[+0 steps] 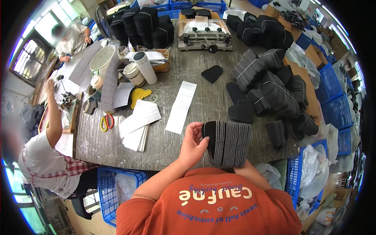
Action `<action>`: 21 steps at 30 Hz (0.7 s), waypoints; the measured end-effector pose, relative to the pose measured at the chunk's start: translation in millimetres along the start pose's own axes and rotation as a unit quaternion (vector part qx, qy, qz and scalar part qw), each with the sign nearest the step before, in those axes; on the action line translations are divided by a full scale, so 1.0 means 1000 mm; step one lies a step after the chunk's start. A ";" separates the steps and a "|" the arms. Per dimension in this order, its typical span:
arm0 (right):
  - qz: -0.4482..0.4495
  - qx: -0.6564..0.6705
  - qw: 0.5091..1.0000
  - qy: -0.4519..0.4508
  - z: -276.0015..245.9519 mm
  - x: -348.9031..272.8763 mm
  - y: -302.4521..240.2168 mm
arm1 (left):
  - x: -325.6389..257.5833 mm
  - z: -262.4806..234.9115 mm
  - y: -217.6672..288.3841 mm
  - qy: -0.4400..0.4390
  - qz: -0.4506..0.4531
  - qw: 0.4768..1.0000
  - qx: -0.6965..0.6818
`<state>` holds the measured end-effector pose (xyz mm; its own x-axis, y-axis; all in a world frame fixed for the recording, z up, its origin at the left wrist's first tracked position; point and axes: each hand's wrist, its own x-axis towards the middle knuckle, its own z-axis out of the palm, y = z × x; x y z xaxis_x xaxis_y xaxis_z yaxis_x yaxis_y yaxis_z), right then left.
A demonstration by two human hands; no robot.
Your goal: Organizing and labeling black padded shoe components on a worktable.
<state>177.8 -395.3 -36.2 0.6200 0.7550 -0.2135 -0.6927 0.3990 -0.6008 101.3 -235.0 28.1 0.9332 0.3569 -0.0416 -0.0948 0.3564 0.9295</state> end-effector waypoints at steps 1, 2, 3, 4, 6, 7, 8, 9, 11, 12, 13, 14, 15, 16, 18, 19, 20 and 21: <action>-0.013 -0.059 0.998 0.024 -0.002 0.001 0.002 | -0.002 0.002 0.000 0.010 0.029 0.999 -0.013; -0.012 -0.059 0.998 0.022 -0.004 0.001 0.003 | -0.004 0.003 0.000 0.019 0.058 0.998 -0.026; -0.010 -0.048 0.999 0.017 -0.005 0.000 0.004 | -0.007 0.001 0.002 0.020 0.059 0.998 -0.025; -0.008 -0.036 0.999 0.012 -0.002 0.000 0.002 | -0.010 -0.002 0.005 0.018 0.039 0.998 0.049; -0.003 -0.051 0.999 0.005 0.005 -0.002 -0.001 | -0.011 -0.005 0.011 0.015 0.019 0.992 0.123; 0.004 -0.066 0.998 -0.002 0.011 -0.004 -0.004 | -0.011 -0.007 0.013 0.000 0.089 0.975 0.202; 0.011 -0.040 0.999 -0.030 0.016 -0.007 -0.008 | -0.010 -0.008 0.015 -0.015 0.158 0.947 0.280; 0.011 -0.040 0.999 -0.031 0.019 -0.008 -0.010 | -0.011 -0.007 0.017 -0.014 0.159 0.947 0.280; 0.042 -0.008 0.999 -0.018 0.022 -0.010 -0.012 | -0.013 -0.005 0.020 -0.008 0.152 0.951 0.268; 0.042 -0.008 0.999 -0.019 0.021 -0.011 -0.011 | -0.013 -0.005 0.020 -0.008 0.153 0.951 0.268; 0.025 -0.058 0.998 -0.019 0.022 -0.011 -0.011 | -0.013 -0.006 0.021 -0.007 0.152 0.950 0.272; 0.009 -0.108 0.994 -0.018 0.023 -0.012 -0.011 | -0.013 -0.006 0.021 -0.006 0.152 0.949 0.275; 0.009 -0.108 0.994 -0.018 0.024 -0.013 -0.013 | -0.013 -0.006 0.021 -0.006 0.152 0.949 0.275; 0.035 -0.070 0.997 0.002 0.031 -0.014 -0.018 | -0.012 -0.006 0.021 -0.006 0.157 0.953 0.260; 0.062 -0.032 0.997 0.021 0.033 -0.011 -0.020 | -0.012 -0.008 0.019 -0.005 0.163 0.956 0.245; 0.082 0.076 0.994 -0.007 0.027 -0.008 -0.018 | -0.012 -0.009 0.018 -0.019 0.136 0.962 0.235; 0.100 0.183 0.977 -0.034 0.022 -0.006 -0.017 | -0.012 -0.010 0.018 -0.034 0.109 0.968 0.226; 0.098 0.184 0.978 -0.034 0.016 -0.005 -0.014 | -0.012 -0.009 0.019 -0.036 0.109 0.967 0.225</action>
<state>178.7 -396.8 -14.4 0.4443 0.8637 -0.2381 -0.8893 0.3931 -0.2338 85.5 -225.2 42.7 0.9310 0.3152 0.1842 -0.1467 -0.1392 0.9793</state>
